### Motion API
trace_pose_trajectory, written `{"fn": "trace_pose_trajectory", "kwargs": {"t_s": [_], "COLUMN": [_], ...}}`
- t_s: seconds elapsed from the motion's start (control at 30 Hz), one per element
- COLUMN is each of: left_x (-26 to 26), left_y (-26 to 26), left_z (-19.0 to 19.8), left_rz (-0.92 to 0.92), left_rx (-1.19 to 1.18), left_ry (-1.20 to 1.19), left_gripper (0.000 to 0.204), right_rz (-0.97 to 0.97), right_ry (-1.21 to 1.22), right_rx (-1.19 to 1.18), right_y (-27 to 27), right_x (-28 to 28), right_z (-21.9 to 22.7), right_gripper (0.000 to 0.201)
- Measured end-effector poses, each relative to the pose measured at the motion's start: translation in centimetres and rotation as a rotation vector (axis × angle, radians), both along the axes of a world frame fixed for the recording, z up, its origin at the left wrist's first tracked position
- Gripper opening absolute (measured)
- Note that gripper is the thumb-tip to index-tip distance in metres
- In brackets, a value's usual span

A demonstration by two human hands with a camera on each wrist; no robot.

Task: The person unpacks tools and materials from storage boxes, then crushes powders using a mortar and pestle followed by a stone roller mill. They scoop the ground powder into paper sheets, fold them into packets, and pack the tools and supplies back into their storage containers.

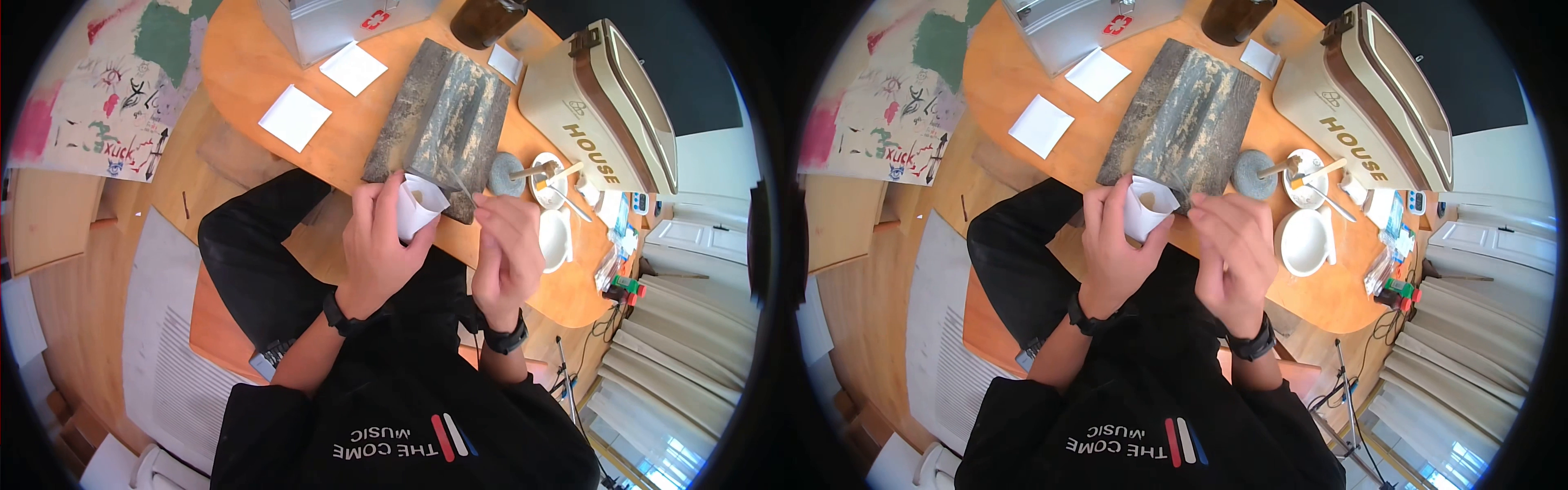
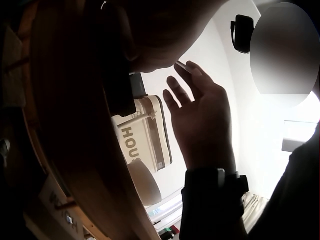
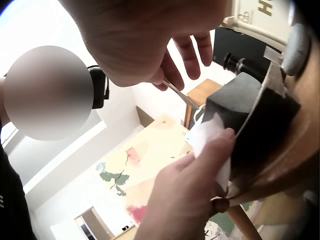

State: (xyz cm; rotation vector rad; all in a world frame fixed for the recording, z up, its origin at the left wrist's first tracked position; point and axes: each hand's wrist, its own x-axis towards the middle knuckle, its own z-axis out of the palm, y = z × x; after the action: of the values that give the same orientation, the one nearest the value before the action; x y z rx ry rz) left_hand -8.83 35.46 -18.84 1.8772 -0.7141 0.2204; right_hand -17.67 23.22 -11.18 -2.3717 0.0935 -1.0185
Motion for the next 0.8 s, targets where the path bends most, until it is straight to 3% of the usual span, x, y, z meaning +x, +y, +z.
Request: {"fn": "trace_pose_trajectory", "kwargs": {"t_s": [0.1, 0.23, 0.33, 0.4, 0.47, 0.5, 0.53, 0.6, 0.8], "left_x": [-0.2, -0.3, -0.4, -0.4, -0.5, -0.5, -0.5, -0.5, -0.3], "left_y": [0.1, 0.2, 0.1, 0.1, 0.1, 0.1, 0.0, 0.1, 0.2], "left_z": [0.4, 0.4, 0.4, 0.4, 0.3, 0.2, 0.2, 0.4, 0.4], "left_rz": [-0.024, -0.041, -0.039, -0.038, -0.04, -0.039, -0.037, -0.04, -0.034], "left_rx": [-0.012, -0.017, -0.005, -0.004, -0.002, -0.005, -0.009, -0.002, 0.001], "left_ry": [0.056, 0.114, 0.118, 0.121, 0.13, 0.122, 0.113, 0.117, 0.114], "left_gripper": [0.067, 0.068, 0.068, 0.068, 0.068, 0.068, 0.067, 0.067, 0.067], "right_rz": [0.024, -0.031, 0.088, 0.104, -0.149, -0.132, -0.134, 0.075, 0.176], "right_ry": [-0.049, -0.183, -0.14, -0.233, -0.086, 0.011, 0.012, 0.2, 0.362], "right_rx": [0.394, 0.626, 0.599, 0.646, 0.3, 0.116, 0.116, -0.099, -0.095], "right_y": [-0.4, 0.0, -0.3, -1.3, -2.9, -3.6, -4.0, -4.6, -2.7], "right_x": [-1.4, -0.8, -0.5, 0.2, 2.1, 3.2, 4.0, 5.4, 3.3], "right_z": [-3.2, -5.0, -4.5, -4.5, -2.3, -0.6, 0.6, 2.4, 5.9], "right_gripper": [0.014, 0.013, 0.013, 0.013, 0.014, 0.015, 0.015, 0.015, 0.016]}}
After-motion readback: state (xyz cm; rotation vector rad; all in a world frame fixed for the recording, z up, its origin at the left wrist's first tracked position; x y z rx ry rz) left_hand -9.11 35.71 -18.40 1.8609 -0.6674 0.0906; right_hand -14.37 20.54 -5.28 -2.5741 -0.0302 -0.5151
